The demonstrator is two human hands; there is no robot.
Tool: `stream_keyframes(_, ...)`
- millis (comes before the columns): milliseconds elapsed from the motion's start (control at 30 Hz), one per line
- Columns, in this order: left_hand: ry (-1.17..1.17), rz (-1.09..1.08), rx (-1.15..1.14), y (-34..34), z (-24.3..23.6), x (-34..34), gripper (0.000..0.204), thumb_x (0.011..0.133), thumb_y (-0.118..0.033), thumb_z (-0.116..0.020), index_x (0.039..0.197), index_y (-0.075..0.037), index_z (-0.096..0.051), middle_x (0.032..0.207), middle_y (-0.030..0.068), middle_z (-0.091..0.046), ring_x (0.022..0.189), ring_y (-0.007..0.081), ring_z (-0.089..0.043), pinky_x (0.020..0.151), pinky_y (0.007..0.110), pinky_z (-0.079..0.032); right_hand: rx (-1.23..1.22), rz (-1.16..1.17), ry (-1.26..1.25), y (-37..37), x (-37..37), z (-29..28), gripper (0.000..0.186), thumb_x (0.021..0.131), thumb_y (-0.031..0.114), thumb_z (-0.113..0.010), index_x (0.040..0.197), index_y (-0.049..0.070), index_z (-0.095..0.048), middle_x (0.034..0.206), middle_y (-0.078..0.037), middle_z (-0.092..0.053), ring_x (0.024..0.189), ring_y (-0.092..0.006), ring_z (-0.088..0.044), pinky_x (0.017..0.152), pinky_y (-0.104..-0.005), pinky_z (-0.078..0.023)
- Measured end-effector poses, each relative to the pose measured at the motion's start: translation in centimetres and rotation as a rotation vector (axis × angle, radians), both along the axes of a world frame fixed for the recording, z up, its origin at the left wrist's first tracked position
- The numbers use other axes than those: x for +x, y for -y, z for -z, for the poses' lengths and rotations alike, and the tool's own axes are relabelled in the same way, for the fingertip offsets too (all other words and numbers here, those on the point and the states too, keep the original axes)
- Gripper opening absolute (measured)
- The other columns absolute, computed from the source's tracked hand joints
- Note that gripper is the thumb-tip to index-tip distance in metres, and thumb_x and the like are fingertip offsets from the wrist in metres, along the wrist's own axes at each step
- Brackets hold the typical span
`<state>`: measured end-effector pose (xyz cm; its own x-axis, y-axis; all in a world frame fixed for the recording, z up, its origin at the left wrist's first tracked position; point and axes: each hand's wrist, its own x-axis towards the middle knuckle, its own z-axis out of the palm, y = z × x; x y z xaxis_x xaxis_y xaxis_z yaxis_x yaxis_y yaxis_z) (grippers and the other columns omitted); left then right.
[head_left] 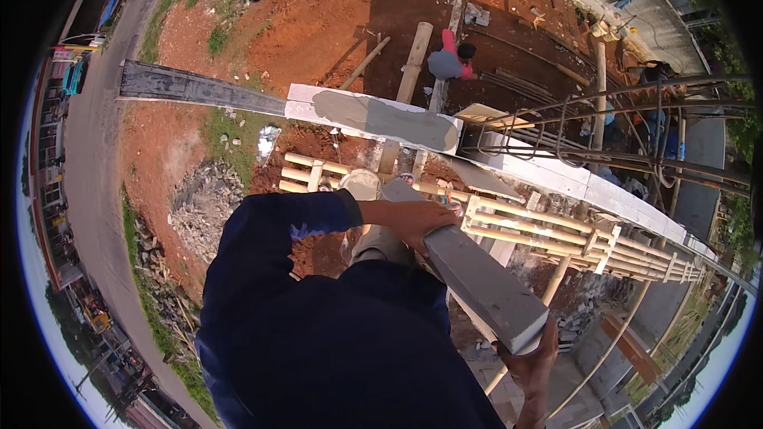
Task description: The person scoops cement from a metal pan using a trowel and applies it to a white wall surface. The person then places rectangular white blocks onto the wall, aligning them with a string line. The person continues to apply cement and place blocks along the wall.
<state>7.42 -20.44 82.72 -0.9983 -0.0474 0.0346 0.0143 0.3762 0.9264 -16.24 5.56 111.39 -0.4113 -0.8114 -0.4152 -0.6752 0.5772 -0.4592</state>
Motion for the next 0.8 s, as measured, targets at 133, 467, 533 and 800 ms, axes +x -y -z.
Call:
stream_keyframes(133, 0.054, -0.069, -0.026, -0.7, -0.3, 1.2, 0.09, 0.069, -0.034, -0.093, 0.144, -0.007, -0.049, 0.136, 0.0196, -0.057, 0.132, 0.041, -0.055, 0.112, 0.054, -0.043, 0.034, -0.116, -0.057, 0.3, -1.7, 0.8, 0.093, 0.057, 0.011, -0.103, 0.137, 0.005, -0.056, 0.123, -0.019, -0.069, 0.113, -0.0424, -0.067, 0.095, -0.0514, -0.055)
stream_keyframes(467, 0.093, -0.377, -0.327, -2.3, -9.9, 6.7, 0.087, 0.068, -0.037, -0.095, 0.141, -0.011, -0.055, 0.132, 0.0136, -0.059, 0.129, 0.0337, -0.056, 0.112, 0.049, -0.038, -0.134, -0.024, 0.313, 0.8, -3.9, 1.6, 0.085, 0.069, 0.02, -0.103, 0.139, 0.006, -0.056, 0.142, -0.017, -0.065, 0.139, -0.0322, -0.058, 0.112, -0.0472, -0.051)
stream_keyframes(533, 0.14, -0.368, -0.396, -1.1, -13.8, 7.4, 0.086, 0.068, -0.037, -0.095, 0.14, -0.011, -0.056, 0.13, 0.013, -0.059, 0.129, 0.0326, -0.055, 0.111, 0.05, -0.038, -0.226, 0.119, 0.511, 0.4, -4.6, 2.6, 0.083, 0.073, 0.026, -0.101, 0.139, 0.005, -0.056, 0.143, -0.018, -0.064, 0.14, -0.0313, -0.057, 0.114, -0.0468, -0.05)
stream_keyframes(800, 0.333, -0.406, -0.636, 3.4, -31.6, 9.2, 0.086, 0.062, -0.036, -0.098, 0.136, -0.01, -0.061, 0.122, 0.0114, -0.06, 0.117, 0.0328, -0.058, 0.105, 0.051, -0.04, -0.622, 0.035, 0.852, 5.1, -5.8, 2.9, 0.087, 0.074, 0.018, -0.095, 0.149, 0.004, -0.052, 0.15, -0.021, -0.058, 0.141, -0.0334, -0.057, 0.118, -0.0472, -0.046)
